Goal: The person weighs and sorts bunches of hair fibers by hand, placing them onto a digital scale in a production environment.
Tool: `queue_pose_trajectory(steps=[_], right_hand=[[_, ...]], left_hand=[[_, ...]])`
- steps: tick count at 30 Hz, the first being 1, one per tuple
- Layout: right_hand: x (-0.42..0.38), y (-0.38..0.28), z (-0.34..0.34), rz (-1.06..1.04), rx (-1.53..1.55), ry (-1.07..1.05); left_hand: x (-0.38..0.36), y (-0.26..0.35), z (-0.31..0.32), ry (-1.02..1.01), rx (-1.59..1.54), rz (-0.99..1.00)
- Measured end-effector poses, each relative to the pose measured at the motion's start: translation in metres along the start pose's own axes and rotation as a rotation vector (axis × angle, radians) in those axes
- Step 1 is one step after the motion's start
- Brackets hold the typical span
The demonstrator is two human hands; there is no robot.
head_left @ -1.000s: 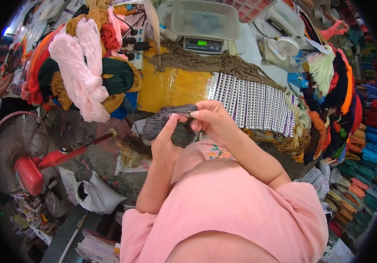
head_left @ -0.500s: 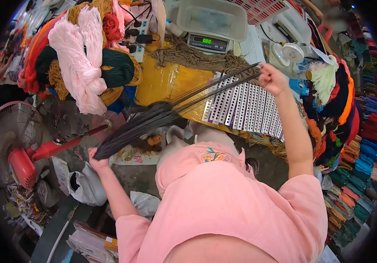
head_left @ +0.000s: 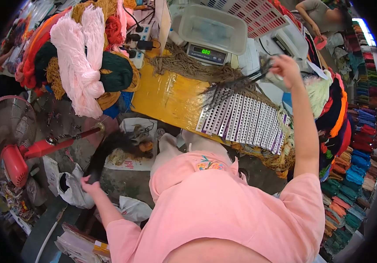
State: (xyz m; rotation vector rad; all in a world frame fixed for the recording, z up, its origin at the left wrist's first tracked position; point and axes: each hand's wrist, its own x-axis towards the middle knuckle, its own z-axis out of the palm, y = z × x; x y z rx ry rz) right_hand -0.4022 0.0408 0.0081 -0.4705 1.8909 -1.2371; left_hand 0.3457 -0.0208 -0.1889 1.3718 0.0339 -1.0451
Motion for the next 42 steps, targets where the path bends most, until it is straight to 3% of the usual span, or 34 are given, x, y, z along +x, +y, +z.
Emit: queue_pose_trajectory(steps=[1, 3, 6, 11, 14, 15, 17, 20, 21, 22, 24, 26, 28, 30, 32, 33, 36, 38, 40, 42], right_hand=[[-0.010, -0.010, 0.024, -0.031, -0.017, -0.094], [-0.016, -0.038, 0.042, -0.149, 0.026, -0.214], [0.006, -0.087, 0.015, -0.365, 0.116, -0.094], [0.066, -0.136, -0.061, -0.627, 0.251, 0.395], [0.070, -0.144, -0.034, -0.675, 0.093, 0.294], [0.087, -0.133, -0.028, -0.662, 0.014, 0.191], [0.084, -0.107, 0.023, -0.574, -0.068, 0.115], [0.106, -0.037, 0.074, -0.557, -0.283, 0.080], [0.111, -0.010, 0.090, -0.614, -0.452, 0.102], [0.123, 0.027, 0.100, -0.879, -0.784, 0.222], [0.112, 0.071, 0.117, -0.490, -1.102, 0.059], [0.098, 0.098, 0.119, -0.464, -1.143, 0.030], [0.101, 0.111, 0.116, -0.547, -1.095, 0.070], [0.103, 0.089, 0.115, -0.233, -0.494, -0.014], [0.092, 0.023, 0.118, -0.239, 0.093, -0.172], [0.082, -0.018, 0.116, -0.288, 0.202, -0.295], [0.059, -0.119, 0.086, -0.625, 0.363, -0.239], [0.058, -0.163, 0.056, -0.710, 0.433, -0.097], [0.078, -0.178, 0.015, -0.739, 0.488, 0.210], [0.146, -0.170, -0.082, -0.802, 0.554, 0.264]], left_hand=[[-0.003, -0.019, -0.006, -0.133, 0.045, -0.060], [-0.044, -0.050, 0.012, -0.080, -0.027, -0.239], [-0.069, -0.067, 0.016, -0.267, -0.116, -0.452], [-0.099, -0.052, 0.034, -0.446, -0.073, -0.536], [-0.106, -0.051, 0.034, -0.387, -0.059, -0.538], [-0.105, -0.055, 0.029, -0.492, -0.048, -0.544], [-0.120, -0.059, 0.035, -0.460, -0.045, -0.618], [-0.139, -0.067, 0.047, -0.597, -0.045, -0.745], [-0.150, -0.068, 0.058, -0.622, -0.071, -0.794], [-0.157, -0.072, 0.064, -0.643, -0.078, -0.814], [-0.173, -0.073, 0.081, -0.699, -0.076, -0.853], [-0.175, -0.075, 0.087, -0.901, -0.106, -0.878], [-0.189, -0.068, 0.107, -0.890, -0.073, -0.884], [-0.194, -0.066, 0.116, -0.965, -0.172, -0.963], [-0.197, -0.063, 0.125, -0.909, -0.118, -0.959], [-0.196, -0.063, 0.127, -0.928, -0.122, -0.972], [-0.198, -0.063, 0.133, -0.978, -0.117, -0.969], [-0.200, -0.063, 0.135, -1.011, -0.118, -0.945], [-0.201, -0.061, 0.133, -1.046, -0.132, -0.955], [-0.207, -0.058, 0.134, -1.055, -0.121, -0.921]])
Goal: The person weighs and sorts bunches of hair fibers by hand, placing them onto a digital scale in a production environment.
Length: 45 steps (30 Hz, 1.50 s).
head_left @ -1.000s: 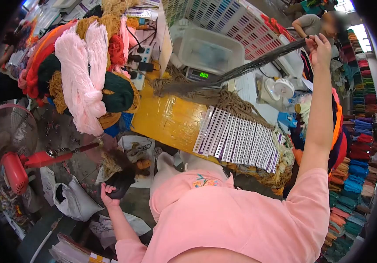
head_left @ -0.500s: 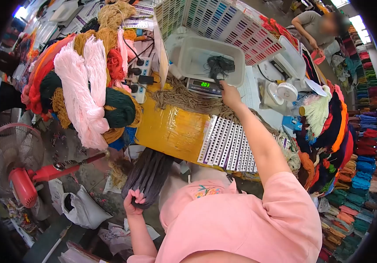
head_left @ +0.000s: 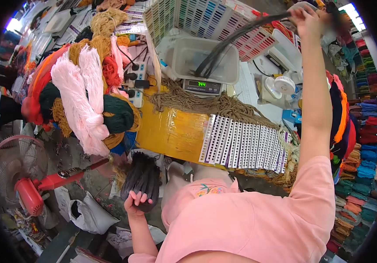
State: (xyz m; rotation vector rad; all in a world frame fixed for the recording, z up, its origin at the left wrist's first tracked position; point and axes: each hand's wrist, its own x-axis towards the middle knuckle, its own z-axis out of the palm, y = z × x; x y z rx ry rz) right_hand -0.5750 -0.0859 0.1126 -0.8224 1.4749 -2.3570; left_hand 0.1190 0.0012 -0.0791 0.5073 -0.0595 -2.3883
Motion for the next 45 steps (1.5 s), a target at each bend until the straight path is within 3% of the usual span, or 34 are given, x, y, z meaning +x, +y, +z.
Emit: queue_pose_trajectory(steps=[2, 3, 5, 7, 9, 10, 12, 15, 16, 18, 19, 20, 22, 23, 25, 26, 28, 30, 31, 34, 43, 45], right_hand=[[-0.002, -0.002, -0.014, -0.089, -0.009, -0.099], [-0.017, 0.003, -0.005, -0.050, -0.181, -0.122], [-0.079, 0.011, 0.039, 0.156, -0.369, -0.349], [-0.106, 0.028, 0.055, 0.554, -0.603, -0.614], [-0.116, 0.050, 0.062, 0.556, -0.558, -0.659], [-0.120, 0.049, 0.071, 0.559, -0.415, -0.552], [-0.106, 0.066, 0.066, 0.316, -0.405, -0.427], [-0.118, 0.096, 0.057, -0.103, -0.825, -0.261], [-0.131, 0.128, 0.044, -0.346, -1.068, -0.265], [-0.181, 0.183, 0.023, -0.629, -1.169, -0.430], [-0.217, 0.185, 0.021, -0.047, -1.296, -0.607], [-0.249, 0.177, 0.018, 0.052, -1.298, -0.760], [-0.283, 0.158, 0.028, 0.375, -1.525, -0.851], [-0.295, 0.157, 0.024, 0.377, -1.525, -0.846], [-0.322, 0.166, 0.007, 0.129, -1.039, -0.373], [-0.335, 0.170, 0.002, 0.134, -0.922, -0.230], [-0.363, 0.166, -0.004, 0.193, -0.835, -0.186], [-0.394, 0.153, 0.004, 0.231, -0.845, -0.251], [-0.410, 0.145, 0.009, 0.371, -0.810, -0.317], [-0.438, 0.112, 0.036, 0.397, -0.735, -0.436], [-0.442, 0.034, 0.102, 0.579, -0.410, -0.572], [-0.443, 0.020, 0.108, 0.895, -0.140, -0.586]], left_hand=[[-0.004, -0.001, 0.005, 0.015, 0.054, 0.035], [-0.006, -0.001, 0.000, -0.031, 0.058, 0.027], [-0.005, -0.001, 0.004, -0.057, 0.036, -0.001], [-0.005, 0.000, 0.010, -0.057, 0.022, -0.047], [-0.007, 0.002, 0.009, -0.136, -0.009, -0.092], [-0.007, 0.002, 0.015, -0.136, -0.038, -0.090], [-0.007, 0.000, 0.014, -0.120, -0.069, -0.085], [-0.001, -0.007, 0.018, -0.071, -0.108, -0.074], [0.003, -0.010, 0.020, -0.032, -0.110, -0.066], [0.010, -0.016, 0.025, 0.021, -0.037, -0.069], [0.013, -0.019, 0.029, 0.030, -0.013, -0.059], [0.015, -0.021, 0.027, -0.017, -0.029, -0.065], [0.020, -0.022, 0.038, -0.012, 0.030, -0.052], [0.023, -0.021, 0.042, -0.006, 0.086, -0.040], [0.029, -0.022, 0.045, -0.015, 0.109, -0.049], [0.034, -0.023, 0.048, -0.020, 0.150, -0.058], [0.047, -0.028, 0.059, -0.056, 0.185, -0.080], [0.062, -0.032, 0.068, -0.052, 0.220, -0.120], [0.069, -0.036, 0.074, -0.047, 0.250, -0.117], [0.083, -0.047, 0.092, 0.048, 0.375, -0.046], [0.093, -0.061, 0.096, 0.119, 0.512, 0.025], [0.094, -0.064, 0.091, 0.054, 0.533, 0.042]])
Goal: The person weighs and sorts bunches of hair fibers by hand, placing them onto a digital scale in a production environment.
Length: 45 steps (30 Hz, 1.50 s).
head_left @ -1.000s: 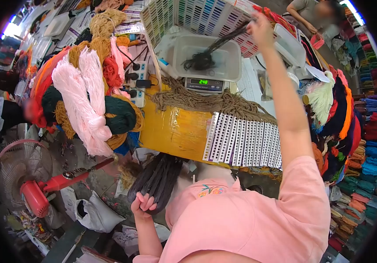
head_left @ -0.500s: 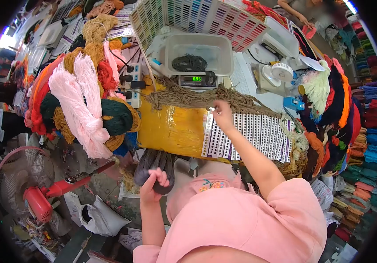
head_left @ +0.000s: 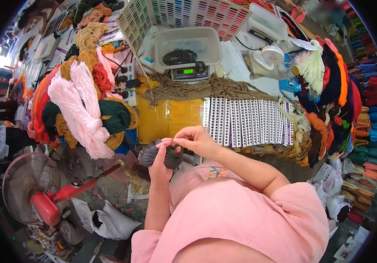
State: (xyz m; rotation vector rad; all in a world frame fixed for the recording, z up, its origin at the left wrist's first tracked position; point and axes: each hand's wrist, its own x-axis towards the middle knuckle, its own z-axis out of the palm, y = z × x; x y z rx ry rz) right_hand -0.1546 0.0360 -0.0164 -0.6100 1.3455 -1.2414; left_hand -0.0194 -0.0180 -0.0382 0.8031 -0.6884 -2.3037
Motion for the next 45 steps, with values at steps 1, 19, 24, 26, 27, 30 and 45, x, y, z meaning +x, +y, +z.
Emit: queue_pose_trajectory(steps=[1, 19, 24, 26, 27, 30, 45], right_hand=[[-0.002, 0.004, 0.003, -0.021, -0.004, 0.011], [-0.016, 0.007, 0.002, 0.150, 0.643, -0.079], [-0.020, -0.003, 0.003, 0.212, 0.672, -0.164], [-0.021, -0.001, 0.005, 0.186, 0.625, -0.199], [-0.020, 0.000, 0.006, 0.190, 0.623, -0.207], [-0.019, -0.001, 0.008, 0.141, 0.567, -0.274], [-0.026, -0.010, 0.014, 0.133, 0.510, -0.166]], left_hand=[[0.000, -0.002, -0.001, -0.005, 0.001, -0.003], [-0.010, -0.008, 0.015, -0.123, -0.079, -0.068], [-0.021, -0.009, 0.011, -0.075, -0.227, -0.077], [-0.027, -0.010, 0.011, 0.011, 0.049, 0.027], [-0.026, -0.009, 0.011, 0.005, -0.084, 0.020], [-0.030, -0.006, 0.006, -0.014, -0.240, -0.042], [-0.030, -0.002, 0.013, -0.114, -0.356, -0.094]])
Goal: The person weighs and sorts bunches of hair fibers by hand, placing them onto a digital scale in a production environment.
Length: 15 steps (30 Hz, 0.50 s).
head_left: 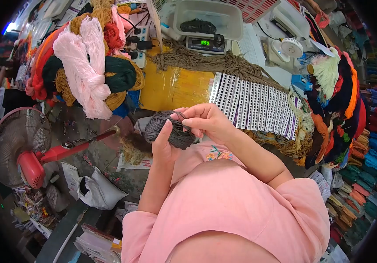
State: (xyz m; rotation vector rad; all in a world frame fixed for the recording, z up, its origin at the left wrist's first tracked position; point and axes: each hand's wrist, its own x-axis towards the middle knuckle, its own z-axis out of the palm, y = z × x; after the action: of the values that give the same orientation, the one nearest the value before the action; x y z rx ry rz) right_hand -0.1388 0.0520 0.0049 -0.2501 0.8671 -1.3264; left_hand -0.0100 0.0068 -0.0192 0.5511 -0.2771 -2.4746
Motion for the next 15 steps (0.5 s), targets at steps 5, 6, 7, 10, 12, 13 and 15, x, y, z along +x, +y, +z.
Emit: queue_pose_trajectory(steps=[5, 6, 7, 10, 12, 13, 15], right_hand=[[0.001, -0.001, 0.003, 0.012, -0.152, 0.095], [0.001, -0.002, 0.002, 0.009, -0.149, 0.102], [0.001, -0.003, 0.000, -0.004, -0.124, 0.095], [0.000, -0.005, -0.005, -0.048, -0.108, 0.103], [0.000, -0.006, -0.009, -0.080, -0.116, 0.113], [0.000, -0.004, -0.012, -0.102, -0.175, 0.149], [0.001, -0.005, -0.019, -0.128, -0.234, 0.189]], left_hand=[[0.006, 0.000, 0.014, 0.108, 0.183, 0.018], [0.009, -0.001, 0.012, 0.129, 0.178, 0.021], [0.011, -0.002, 0.011, 0.149, 0.172, 0.022], [0.020, -0.004, 0.013, 0.132, 0.144, -0.003], [0.027, -0.007, 0.011, 0.142, 0.176, -0.021], [0.030, -0.009, 0.010, 0.156, 0.208, -0.028], [0.036, -0.011, 0.011, 0.200, 0.181, -0.038]])
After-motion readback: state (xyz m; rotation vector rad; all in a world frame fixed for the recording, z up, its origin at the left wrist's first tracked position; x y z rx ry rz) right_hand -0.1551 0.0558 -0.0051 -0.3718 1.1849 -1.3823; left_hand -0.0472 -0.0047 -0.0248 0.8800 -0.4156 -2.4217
